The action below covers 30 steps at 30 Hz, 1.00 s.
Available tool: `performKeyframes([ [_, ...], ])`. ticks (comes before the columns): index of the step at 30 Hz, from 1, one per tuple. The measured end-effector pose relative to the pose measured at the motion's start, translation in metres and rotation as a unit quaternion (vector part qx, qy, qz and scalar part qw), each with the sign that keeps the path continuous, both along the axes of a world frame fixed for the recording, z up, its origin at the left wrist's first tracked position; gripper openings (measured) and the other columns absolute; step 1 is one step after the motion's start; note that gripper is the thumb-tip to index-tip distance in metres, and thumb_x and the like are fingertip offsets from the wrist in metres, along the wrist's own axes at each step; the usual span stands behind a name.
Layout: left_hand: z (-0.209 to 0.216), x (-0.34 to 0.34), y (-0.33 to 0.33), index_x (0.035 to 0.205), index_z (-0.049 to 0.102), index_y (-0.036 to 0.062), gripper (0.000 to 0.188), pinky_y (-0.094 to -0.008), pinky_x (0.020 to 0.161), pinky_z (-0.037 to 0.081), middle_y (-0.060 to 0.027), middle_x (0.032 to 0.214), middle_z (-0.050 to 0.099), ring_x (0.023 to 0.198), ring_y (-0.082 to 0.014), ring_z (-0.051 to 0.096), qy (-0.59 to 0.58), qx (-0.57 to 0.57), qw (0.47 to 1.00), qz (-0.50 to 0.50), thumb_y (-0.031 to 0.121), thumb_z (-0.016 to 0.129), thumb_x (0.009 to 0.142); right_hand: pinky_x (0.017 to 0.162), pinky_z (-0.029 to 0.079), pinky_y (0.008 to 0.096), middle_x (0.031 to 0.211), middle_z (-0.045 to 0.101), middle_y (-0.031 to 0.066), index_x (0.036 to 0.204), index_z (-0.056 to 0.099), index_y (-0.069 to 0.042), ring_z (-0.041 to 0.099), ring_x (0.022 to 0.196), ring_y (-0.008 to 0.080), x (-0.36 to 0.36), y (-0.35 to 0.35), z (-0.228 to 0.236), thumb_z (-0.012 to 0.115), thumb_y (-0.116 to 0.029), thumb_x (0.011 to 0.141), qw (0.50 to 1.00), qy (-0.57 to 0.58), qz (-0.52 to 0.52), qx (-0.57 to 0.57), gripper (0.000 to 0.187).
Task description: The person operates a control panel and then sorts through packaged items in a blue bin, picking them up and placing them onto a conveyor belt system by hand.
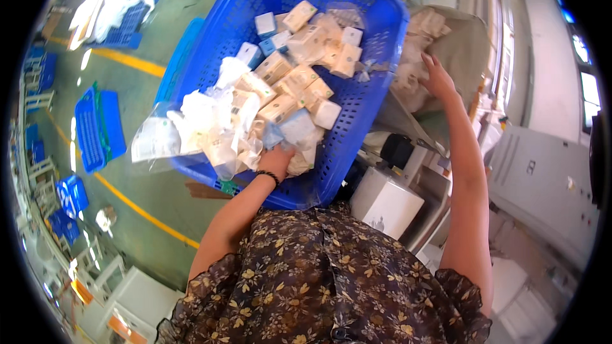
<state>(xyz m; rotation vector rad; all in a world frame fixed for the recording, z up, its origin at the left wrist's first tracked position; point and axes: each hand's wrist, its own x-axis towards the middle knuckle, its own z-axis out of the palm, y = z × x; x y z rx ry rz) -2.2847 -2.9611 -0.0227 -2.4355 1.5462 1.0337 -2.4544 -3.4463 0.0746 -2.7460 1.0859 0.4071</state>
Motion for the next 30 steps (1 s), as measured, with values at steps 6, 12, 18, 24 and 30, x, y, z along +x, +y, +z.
performKeyframes([
  [6, 0.044, 0.015, -0.016, 0.111, 0.062, 0.0083, 0.037, -0.0401, 0.077, 0.051, -0.0117, 0.095, 0.068, 0.088, -0.0323, 0.065, 0.164, -0.205, 0.95, 0.168, 0.017, 0.071, 0.076, 0.11, 0.032, 0.0406, 0.143, 0.041, 0.0198, 0.146, 0.031, -0.007, 0.037, 0.134, 0.0351, 0.08, 0.193, 0.069, 0.083, -0.035, 0.066, 0.915, -0.226, 0.204, 0.265, 0.099],
  [12, 0.141, 0.014, -0.043, 0.134, 0.045, 0.0023, 0.05, -0.0329, 0.092, 0.049, -0.0089, 0.12, 0.06, 0.108, -0.0195, 0.06, 0.714, -0.251, 0.405, 0.514, 0.008, 0.061, 0.087, 0.094, 0.046, 0.0381, 0.121, 0.057, 0.0163, 0.133, 0.045, -0.007, 0.057, 0.113, 0.0316, 0.078, 0.277, 0.06, 0.082, -0.015, 0.067, 0.804, -0.206, -0.047, 0.556, 0.076],
  [18, 0.182, 0.002, -0.037, 0.143, 0.034, 0.0115, 0.06, -0.0374, 0.099, 0.044, -0.0092, 0.13, 0.051, 0.121, -0.0241, 0.05, 0.539, -0.392, 0.621, 0.413, 0.004, 0.06, 0.09, 0.086, 0.047, 0.0394, 0.108, 0.058, 0.0152, 0.115, 0.054, -0.003, 0.058, 0.099, 0.0303, 0.096, 0.121, 0.08, 0.067, -0.008, 0.078, 0.868, -0.485, 0.101, 0.01, 0.04],
  [24, 0.199, 0.014, 0.05, 0.123, 0.059, 0.0095, 0.048, -0.0429, 0.095, 0.043, -0.0143, 0.125, 0.054, 0.114, -0.0332, 0.052, -0.117, -0.34, 0.879, 0.312, 0.011, 0.07, 0.077, 0.089, 0.046, 0.0429, 0.113, 0.057, 0.0165, 0.118, 0.052, -0.003, 0.056, 0.103, 0.0344, 0.039, -0.054, -0.045, 0.06, -0.017, 0.086, 0.868, -0.159, -0.085, -0.463, 0.036],
  [30, 0.121, 0.053, 0.089, 0.112, 0.064, 0.0068, 0.031, -0.0375, 0.086, 0.048, -0.0131, 0.118, 0.06, 0.102, -0.0284, 0.059, -0.182, -0.28, 0.887, 0.318, 0.01, 0.067, 0.081, 0.095, 0.045, 0.0436, 0.126, 0.057, 0.0128, 0.129, 0.054, -0.019, 0.054, 0.115, 0.0347, -0.027, -0.05, -0.116, 0.05, -0.01, 0.088, 0.987, 0.137, -0.078, -0.01, 0.042],
])
